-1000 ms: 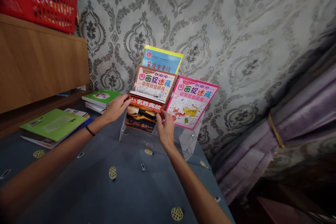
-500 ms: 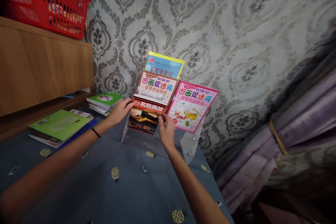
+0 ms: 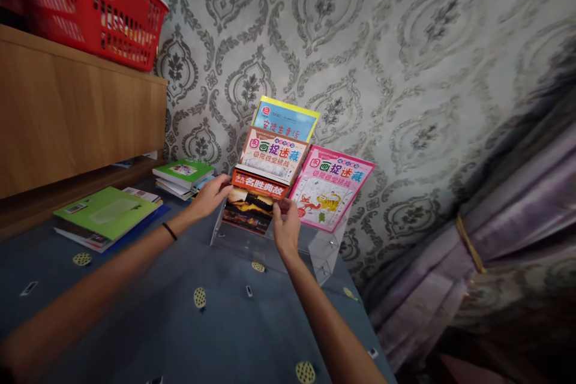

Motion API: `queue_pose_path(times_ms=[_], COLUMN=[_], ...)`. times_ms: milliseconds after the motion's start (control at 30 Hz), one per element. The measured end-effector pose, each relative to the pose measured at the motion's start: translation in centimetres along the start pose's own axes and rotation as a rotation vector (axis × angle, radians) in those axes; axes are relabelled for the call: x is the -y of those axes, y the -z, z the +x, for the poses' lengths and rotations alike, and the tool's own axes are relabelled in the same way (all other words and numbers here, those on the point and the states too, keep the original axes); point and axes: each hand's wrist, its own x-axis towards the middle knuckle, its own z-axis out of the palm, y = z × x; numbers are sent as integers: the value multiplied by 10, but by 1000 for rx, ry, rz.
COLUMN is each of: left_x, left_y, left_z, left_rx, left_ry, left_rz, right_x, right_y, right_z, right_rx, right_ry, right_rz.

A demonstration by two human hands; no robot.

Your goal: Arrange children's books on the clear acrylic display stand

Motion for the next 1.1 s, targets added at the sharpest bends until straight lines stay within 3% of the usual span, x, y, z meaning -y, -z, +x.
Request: queue_pose_path(times_ms=[333, 767, 967, 1100], left_x=[-5, -1, -5, -3], left_y=[-1, -3, -1, 1], left_z=[10, 10, 8, 3], left_rx=[-28, -39, -14, -4], left_ry=[40, 29, 72, 70], left_rz=[118, 96, 120, 89], right_x=[-2, -2, 2, 0], right_y=[-8, -11, -19, -16], right_z=[5, 5, -2, -9], right_rx=[-75, -124, -2, 72], right_ry=[-10, 16, -57, -41], right_rz=[-30, -24, 171, 162])
